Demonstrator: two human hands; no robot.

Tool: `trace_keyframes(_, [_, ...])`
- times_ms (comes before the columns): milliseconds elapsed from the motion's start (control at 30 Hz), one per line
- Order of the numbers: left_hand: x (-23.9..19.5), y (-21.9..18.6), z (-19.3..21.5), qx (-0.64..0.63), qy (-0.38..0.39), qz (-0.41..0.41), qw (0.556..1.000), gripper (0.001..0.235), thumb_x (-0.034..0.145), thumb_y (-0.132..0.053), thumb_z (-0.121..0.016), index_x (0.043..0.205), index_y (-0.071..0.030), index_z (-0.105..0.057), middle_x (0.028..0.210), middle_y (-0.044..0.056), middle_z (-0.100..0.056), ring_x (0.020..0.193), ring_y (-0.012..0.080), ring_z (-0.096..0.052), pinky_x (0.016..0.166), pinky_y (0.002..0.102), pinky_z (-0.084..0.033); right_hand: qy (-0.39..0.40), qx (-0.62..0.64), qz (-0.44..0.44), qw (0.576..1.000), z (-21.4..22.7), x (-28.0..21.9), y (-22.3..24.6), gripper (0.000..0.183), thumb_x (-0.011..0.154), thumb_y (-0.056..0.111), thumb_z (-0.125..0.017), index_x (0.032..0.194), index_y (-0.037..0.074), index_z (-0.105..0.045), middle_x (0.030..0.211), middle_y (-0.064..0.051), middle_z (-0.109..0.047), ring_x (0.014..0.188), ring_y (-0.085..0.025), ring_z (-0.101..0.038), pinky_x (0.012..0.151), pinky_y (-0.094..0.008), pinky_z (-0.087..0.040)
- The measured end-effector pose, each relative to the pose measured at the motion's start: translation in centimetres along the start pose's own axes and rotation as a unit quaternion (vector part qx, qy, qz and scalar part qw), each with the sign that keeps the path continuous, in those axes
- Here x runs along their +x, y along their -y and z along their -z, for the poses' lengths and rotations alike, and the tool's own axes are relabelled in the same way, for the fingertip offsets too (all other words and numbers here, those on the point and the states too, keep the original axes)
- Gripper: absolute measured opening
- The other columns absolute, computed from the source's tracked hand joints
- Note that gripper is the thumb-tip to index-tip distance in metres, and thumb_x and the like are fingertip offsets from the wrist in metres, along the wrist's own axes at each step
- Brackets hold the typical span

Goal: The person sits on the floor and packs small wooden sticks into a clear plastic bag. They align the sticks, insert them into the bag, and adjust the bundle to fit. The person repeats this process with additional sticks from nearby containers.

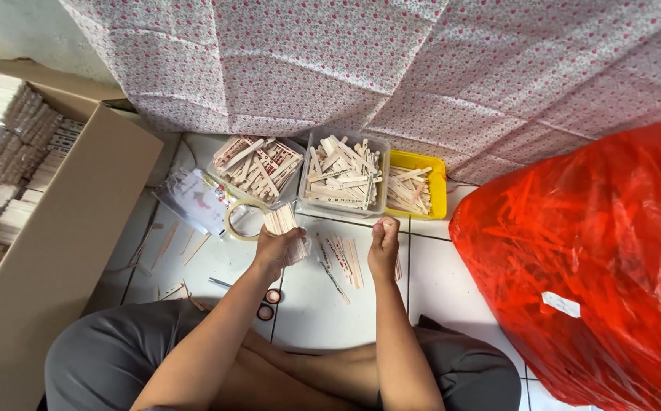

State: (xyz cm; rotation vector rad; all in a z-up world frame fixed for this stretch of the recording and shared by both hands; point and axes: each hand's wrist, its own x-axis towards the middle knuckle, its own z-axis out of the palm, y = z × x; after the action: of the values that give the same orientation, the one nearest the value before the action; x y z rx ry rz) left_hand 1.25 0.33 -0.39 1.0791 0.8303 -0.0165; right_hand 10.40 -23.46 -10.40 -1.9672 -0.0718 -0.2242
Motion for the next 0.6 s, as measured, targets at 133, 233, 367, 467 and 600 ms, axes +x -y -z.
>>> trace_keyframes(133, [-0.8, -0.4, 0.1, -0.003, -0.005, -0.004, 1.000, 0.073, 0.071, -0.007, -0.083, 0.133, 0.005, -0.046, 0.092, 0.015, -0.068, 0.080, 0.0248, -0.074, 0.068, 0.042, -0.063, -0.009, 0.089, 0.033, 0.995, -0.9, -1.2, 3.2, 0.038, 0.106, 0.049, -0.047, 0.122, 0.015, -0.048, 0.092, -0.004, -0.057, 0.084, -0.016, -0.050, 0.084, -0.033, -0.044])
trace_keyframes(233, [-1.8, -0.6, 0.4, -0.007, -0.015, -0.005, 1.000, 0.074, 0.071, -0.007, -0.083, 0.133, 0.004, -0.045, 0.093, 0.016, -0.067, 0.080, 0.0245, -0.074, 0.068, 0.042, -0.063, -0.006, 0.114, 0.009, 0.993, -1.6, -2.3, 3.0, 0.041, 0.107, 0.055, -0.050, 0.106, 0.014, -0.054, 0.086, -0.001, -0.052, 0.084, -0.013, -0.048, 0.086, -0.029, -0.042])
trace_keyframes(367, [-1.8, -0.8, 0.5, -0.001, -0.014, -0.005, 1.000, 0.076, 0.072, -0.007, -0.082, 0.136, 0.006, -0.043, 0.094, 0.016, -0.067, 0.083, 0.0246, -0.074, 0.071, 0.041, -0.064, -0.038, 0.156, 0.024, 0.987, -2.8, -1.3, 1.7, 0.063, 0.108, 0.064, -0.029, 0.072, 0.016, -0.050, 0.061, 0.000, -0.043, 0.058, -0.013, -0.045, 0.065, -0.023, -0.040])
trace_keyframes(467, [-1.3, -0.8, 0.5, -0.004, -0.016, -0.006, 1.000, 0.076, 0.072, -0.007, -0.082, 0.136, 0.006, -0.043, 0.094, 0.016, -0.067, 0.083, 0.0245, -0.074, 0.071, 0.041, -0.064, -0.063, 0.179, 0.008, 0.982, -2.8, -0.4, 1.9, 0.060, 0.107, 0.057, -0.033, 0.066, 0.016, -0.049, 0.057, 0.001, -0.042, 0.056, -0.013, -0.043, 0.063, -0.022, -0.038])
trace_keyframes(600, [-0.9, -0.5, 0.5, -0.001, -0.019, -0.012, 1.000, 0.075, 0.072, -0.006, -0.083, 0.135, 0.006, -0.043, 0.094, 0.016, -0.068, 0.081, 0.0245, -0.074, 0.070, 0.042, -0.064, -0.054, 0.220, -0.005, 0.974, -3.0, -0.5, 0.5, 0.051, 0.108, 0.028, -0.045, 0.060, 0.014, -0.040, 0.057, 0.000, -0.041, 0.060, -0.014, -0.040, 0.067, -0.024, -0.035])
